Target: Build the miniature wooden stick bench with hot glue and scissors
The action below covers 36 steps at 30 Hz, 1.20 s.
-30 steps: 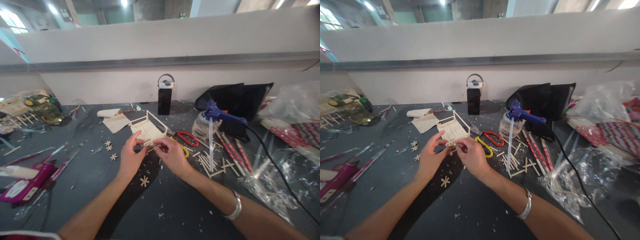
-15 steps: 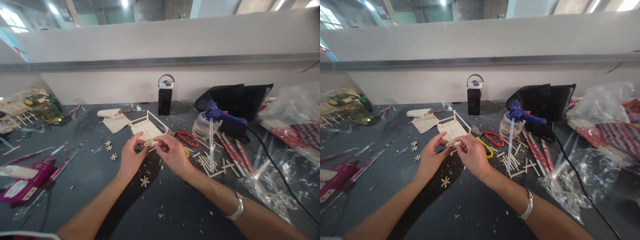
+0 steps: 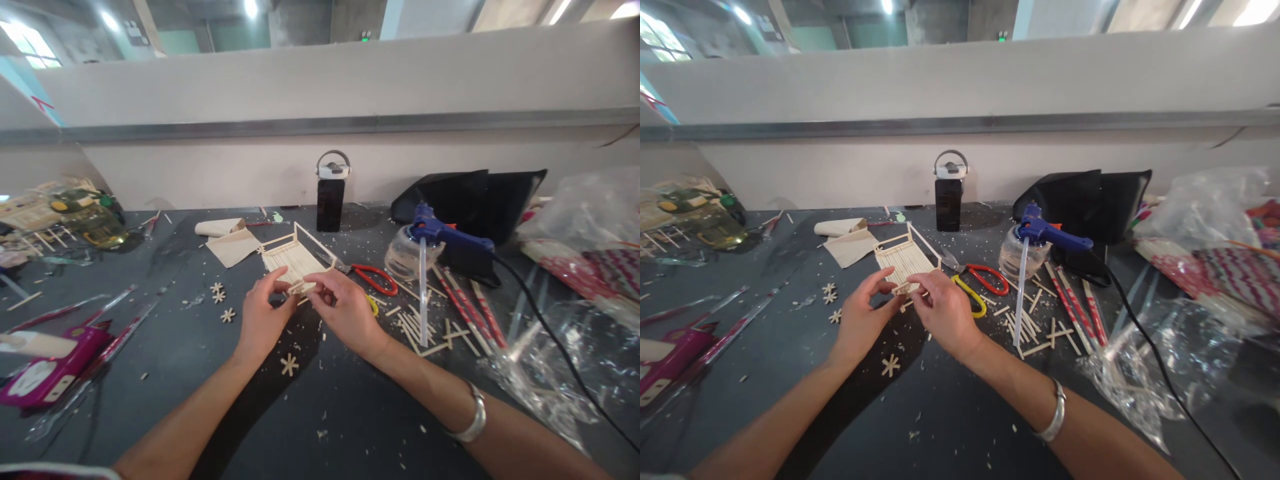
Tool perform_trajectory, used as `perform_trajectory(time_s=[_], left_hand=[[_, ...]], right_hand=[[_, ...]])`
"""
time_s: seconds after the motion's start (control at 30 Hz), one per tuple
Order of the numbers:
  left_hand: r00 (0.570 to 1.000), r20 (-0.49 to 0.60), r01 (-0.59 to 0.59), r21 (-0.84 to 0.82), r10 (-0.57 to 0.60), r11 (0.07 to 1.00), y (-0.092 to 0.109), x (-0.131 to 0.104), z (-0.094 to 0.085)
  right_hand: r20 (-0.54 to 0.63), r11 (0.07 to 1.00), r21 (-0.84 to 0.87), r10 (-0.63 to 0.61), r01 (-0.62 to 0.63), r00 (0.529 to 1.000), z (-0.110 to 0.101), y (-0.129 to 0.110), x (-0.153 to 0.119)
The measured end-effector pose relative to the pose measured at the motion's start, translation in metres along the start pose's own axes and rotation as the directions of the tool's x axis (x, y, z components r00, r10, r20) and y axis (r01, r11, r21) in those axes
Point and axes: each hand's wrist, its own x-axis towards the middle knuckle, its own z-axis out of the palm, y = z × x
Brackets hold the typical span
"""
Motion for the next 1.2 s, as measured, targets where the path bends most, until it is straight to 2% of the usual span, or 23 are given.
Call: perform_trajectory(time_s=[0.27, 0.47, 0.57, 0.8, 1.2], left_hand=[[1.0, -0.002, 0.009, 0.024, -0.009, 1.0, 0.001, 0.001, -0.001], [1.0, -0.014, 0.018, 0.023, -0.018, 1.0, 0.002, 0.0, -0.001], [1.0, -0.014, 0.006, 0.009, -0.006, 1.0, 0.002, 0.001, -0.002], [1.0, 0.0, 0.009, -0.026, -0.009, 1.0, 0.001, 0.002, -0.001], [1.0, -0.014, 0.002, -0.017, -0.002, 1.0, -0.001, 0.0, -0.001]], right_hand=[[0.04, 0.998, -0.054, -0.027, 0.029, 0.999, -0.001, -0.002, -0.001], [0.101, 0.93, -0.3, -0.191, 0.213, 0.976, -0.011, -0.008, 0.005], [0.171, 0.889, -0.356, -0.242, 0.289, 0.955, -0.014, -0.012, 0.012], [0.33, 0.871, -0.391, -0.17, 0.298, 0.929, -0.011, -0.018, 0.026], [0.368, 0.876, -0.374, -0.161, 0.305, 0.916, -0.006, -0.017, 0.028]])
